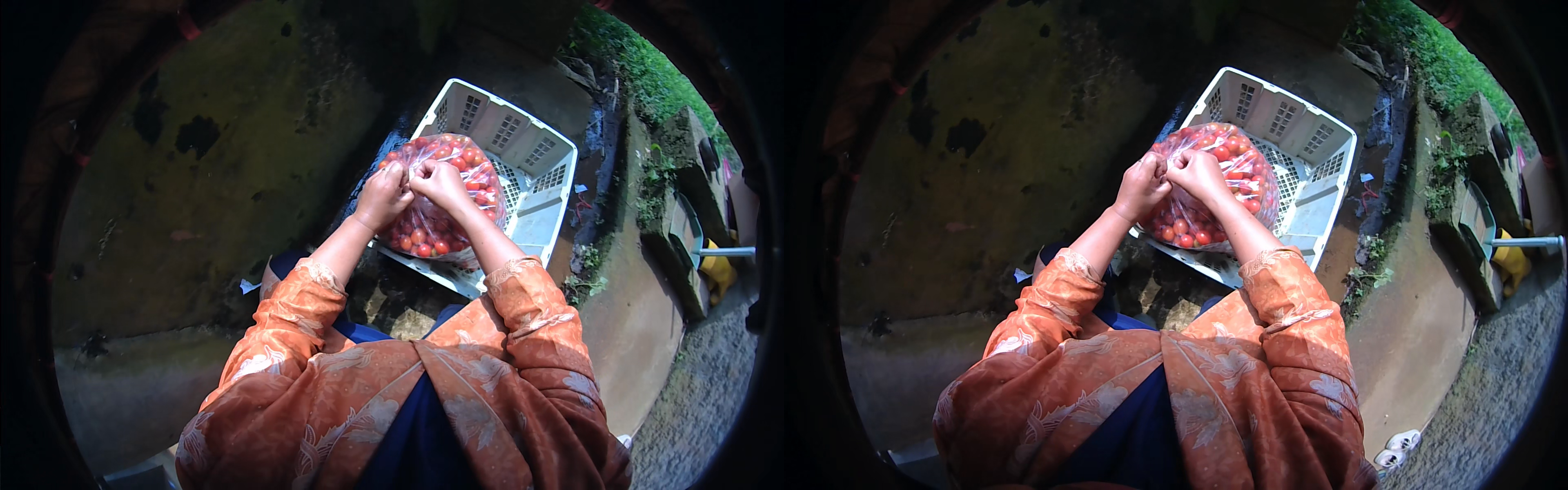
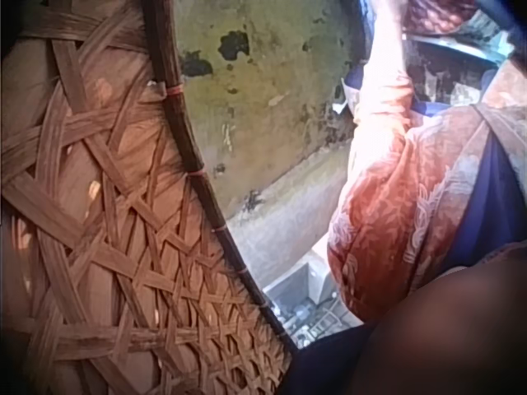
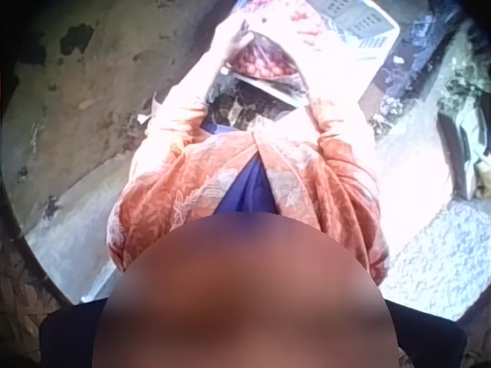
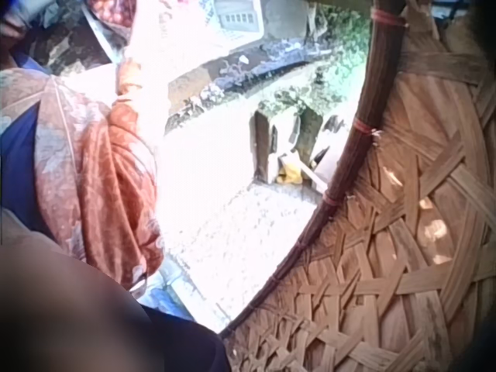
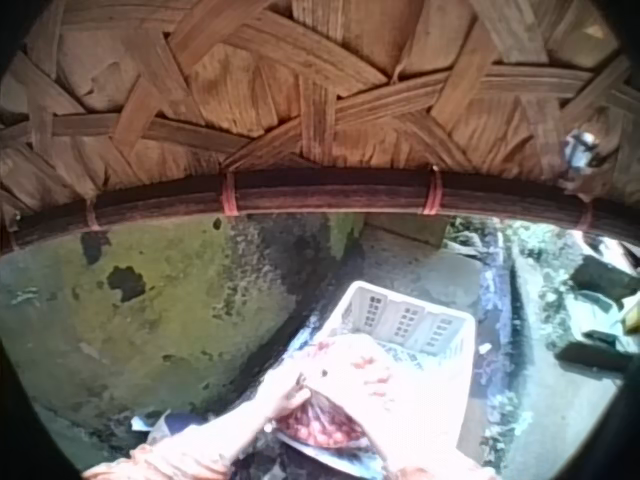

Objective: The person picks up a crate containing a plastic bag of cherry tomatoes, then ties the bag closed by hand. The person adjusts the bag and secures the knot before placing the bag back into the crate.

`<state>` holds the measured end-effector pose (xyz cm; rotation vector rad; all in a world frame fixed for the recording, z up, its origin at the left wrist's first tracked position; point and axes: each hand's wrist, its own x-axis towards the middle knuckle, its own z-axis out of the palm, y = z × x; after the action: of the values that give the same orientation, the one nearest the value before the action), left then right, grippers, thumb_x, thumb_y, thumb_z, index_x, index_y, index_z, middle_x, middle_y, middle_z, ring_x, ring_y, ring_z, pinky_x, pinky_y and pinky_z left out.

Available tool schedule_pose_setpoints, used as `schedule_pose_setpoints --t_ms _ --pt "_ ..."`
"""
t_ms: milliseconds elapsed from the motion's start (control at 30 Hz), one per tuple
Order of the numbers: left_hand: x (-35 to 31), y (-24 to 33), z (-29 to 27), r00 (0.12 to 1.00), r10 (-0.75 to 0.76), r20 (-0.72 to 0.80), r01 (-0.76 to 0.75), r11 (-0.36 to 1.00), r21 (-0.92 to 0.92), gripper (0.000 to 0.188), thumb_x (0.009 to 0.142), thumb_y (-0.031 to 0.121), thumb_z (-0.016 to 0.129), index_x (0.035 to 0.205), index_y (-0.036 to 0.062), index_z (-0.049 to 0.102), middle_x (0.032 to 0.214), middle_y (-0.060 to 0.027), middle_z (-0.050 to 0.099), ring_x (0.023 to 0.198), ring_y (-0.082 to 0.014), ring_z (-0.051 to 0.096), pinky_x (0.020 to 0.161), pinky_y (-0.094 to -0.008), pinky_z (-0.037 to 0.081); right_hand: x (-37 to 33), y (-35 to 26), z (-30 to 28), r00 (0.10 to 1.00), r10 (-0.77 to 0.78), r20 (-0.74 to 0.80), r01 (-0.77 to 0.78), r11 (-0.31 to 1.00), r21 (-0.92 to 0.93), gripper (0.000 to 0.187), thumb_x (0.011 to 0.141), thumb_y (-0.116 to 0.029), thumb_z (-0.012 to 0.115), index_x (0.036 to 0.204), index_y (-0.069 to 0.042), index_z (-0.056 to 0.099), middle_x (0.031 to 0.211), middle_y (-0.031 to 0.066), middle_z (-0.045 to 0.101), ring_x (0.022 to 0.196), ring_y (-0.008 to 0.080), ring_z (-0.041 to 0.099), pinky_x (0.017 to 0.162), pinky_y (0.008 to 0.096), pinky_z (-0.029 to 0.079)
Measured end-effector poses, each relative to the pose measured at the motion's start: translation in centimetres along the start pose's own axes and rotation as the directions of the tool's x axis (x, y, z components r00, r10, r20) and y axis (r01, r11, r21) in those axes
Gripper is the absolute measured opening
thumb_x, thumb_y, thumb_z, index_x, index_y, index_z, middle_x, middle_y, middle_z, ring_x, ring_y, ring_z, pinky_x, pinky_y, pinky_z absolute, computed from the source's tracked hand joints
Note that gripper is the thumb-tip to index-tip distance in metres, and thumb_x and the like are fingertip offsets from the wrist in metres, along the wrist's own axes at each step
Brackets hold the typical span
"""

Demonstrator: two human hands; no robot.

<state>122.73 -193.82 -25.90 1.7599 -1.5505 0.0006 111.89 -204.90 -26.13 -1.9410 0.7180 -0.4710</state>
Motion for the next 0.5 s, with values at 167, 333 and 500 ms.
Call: schedule_pose_setpoints --t_ms 167,333,500 --pt "0.1 0.8 -0.1 0.998 -0.005 -0.057 0.005 1.0 0.007 0.019 0.069 0.004 0.064 0.084 0.0032 0.052 0.078 -0.0124 0.055 0.07 -0.0302 0.059 0.061 -0.0358 0.049 -0.6 0.9 0.3 0.996 0.007 -0.09 0.014 0.972 0.233 0.021 0.067 -0.021 0.066 0.07 -0.002 0.057 0.065 0.0082 0.061 0.062 0.0131 0.058 0.059 0.0278 0.046" --pt "0.2 1.2 -0.4 0.998 -0.053 -0.014 0.054 0.993 0.109 0.017 0.071 0.008 0.064 0.085 0.0028 0.055 0.078 -0.0122 0.057 0.072 -0.0301 0.059 0.063 -0.0375 0.049 -1.3 0.5 0.4 0.949 -0.248 -0.195 0.248 0.968 -0.028 0.013 0.071 -0.01 0.063 0.076 0.001 0.056 0.065 0.0134 0.06 0.06 0.0219 0.062 0.061 0.0322 0.05" --pt "0.2 1.0 -0.3 0.999 -0.039 -0.024 0.041 0.994 0.099 0.016 0.07 0.009 0.063 0.083 0.0019 0.055 0.076 -0.0119 0.057 0.072 -0.03 0.059 0.065 -0.0377 0.048 -1.0 -0.4 -0.4 0.952 -0.288 -0.103 0.272 0.951 -0.146 0.014 0.071 -0.016 0.063 0.075 -0.003 0.061 0.069 0.0183 0.062 0.065 0.0336 0.062 0.062 0.0395 0.051"
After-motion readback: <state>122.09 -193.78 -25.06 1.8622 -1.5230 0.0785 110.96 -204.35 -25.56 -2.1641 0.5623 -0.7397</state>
